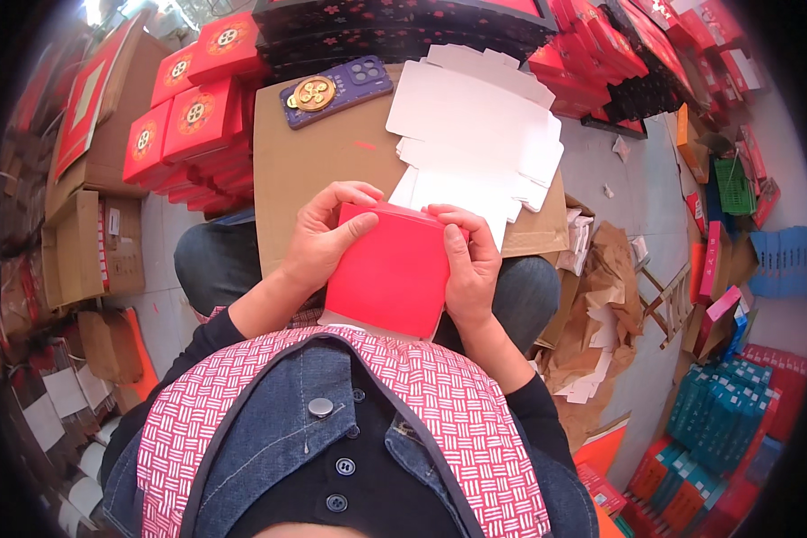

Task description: The person assembles small red boxes by folding white cardboard inserts and inserting them into red outer shells. They repeatedly pick up a white insert, fold it, place it inside a red box, and stack the completed box on a growing pile.

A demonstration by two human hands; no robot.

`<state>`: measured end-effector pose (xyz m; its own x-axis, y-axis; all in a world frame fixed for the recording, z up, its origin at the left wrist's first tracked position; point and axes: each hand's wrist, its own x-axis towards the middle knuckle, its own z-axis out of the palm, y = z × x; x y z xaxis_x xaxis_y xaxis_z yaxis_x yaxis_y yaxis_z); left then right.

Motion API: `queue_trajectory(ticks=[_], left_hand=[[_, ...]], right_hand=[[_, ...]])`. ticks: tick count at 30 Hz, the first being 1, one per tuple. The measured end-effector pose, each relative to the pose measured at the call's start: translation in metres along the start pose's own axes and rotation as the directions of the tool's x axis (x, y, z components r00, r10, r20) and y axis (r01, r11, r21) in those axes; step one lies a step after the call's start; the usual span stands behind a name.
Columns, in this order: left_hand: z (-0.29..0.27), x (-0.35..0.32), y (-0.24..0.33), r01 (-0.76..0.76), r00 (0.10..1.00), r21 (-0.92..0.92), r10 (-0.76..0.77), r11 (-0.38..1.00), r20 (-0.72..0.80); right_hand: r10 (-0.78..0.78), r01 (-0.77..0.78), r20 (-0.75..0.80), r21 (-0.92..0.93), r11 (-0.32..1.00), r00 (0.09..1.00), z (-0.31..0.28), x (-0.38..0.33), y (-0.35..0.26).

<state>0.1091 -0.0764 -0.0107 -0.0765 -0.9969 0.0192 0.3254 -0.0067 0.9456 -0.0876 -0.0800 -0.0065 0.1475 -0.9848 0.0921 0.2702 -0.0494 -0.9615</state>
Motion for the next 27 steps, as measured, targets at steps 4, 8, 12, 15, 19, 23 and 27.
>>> queue_trajectory(ticks=[4,8,12,15,19,23,27], left_hand=[[0.004,0.001,0.007,0.055,0.998,0.101,-0.051,0.993,-0.036],[0.005,0.003,0.000,-0.002,1.000,0.236,0.009,0.972,-0.029],[0.003,0.002,-0.004,-0.115,0.990,0.196,0.127,0.974,-0.053],[0.005,0.004,0.002,-0.067,0.995,0.093,0.073,0.993,-0.065],[0.004,0.003,0.002,-0.053,0.997,0.136,0.060,0.989,-0.046],[0.002,0.005,0.005,-0.074,0.995,0.157,0.082,0.985,-0.048],[0.003,0.005,0.016,-0.103,0.993,0.170,0.111,0.980,-0.039]], right_hand=[[0.046,-0.047,-0.034,-0.031,0.998,0.998,0.010,0.001,-0.011],[0.015,-0.003,0.063,-0.180,0.984,0.998,-0.001,0.003,-0.006],[-0.010,0.026,0.099,-0.161,0.987,0.995,-0.003,0.003,-0.005],[-0.004,0.005,0.019,-0.045,0.999,1.000,0.009,-0.002,-0.015],[-0.020,0.035,0.104,-0.142,0.989,0.994,-0.003,-0.002,-0.003],[-0.011,0.027,0.125,-0.127,0.992,0.992,-0.001,0.000,-0.005],[-0.078,0.090,0.077,-0.166,0.982,0.994,0.008,-0.001,-0.014]])
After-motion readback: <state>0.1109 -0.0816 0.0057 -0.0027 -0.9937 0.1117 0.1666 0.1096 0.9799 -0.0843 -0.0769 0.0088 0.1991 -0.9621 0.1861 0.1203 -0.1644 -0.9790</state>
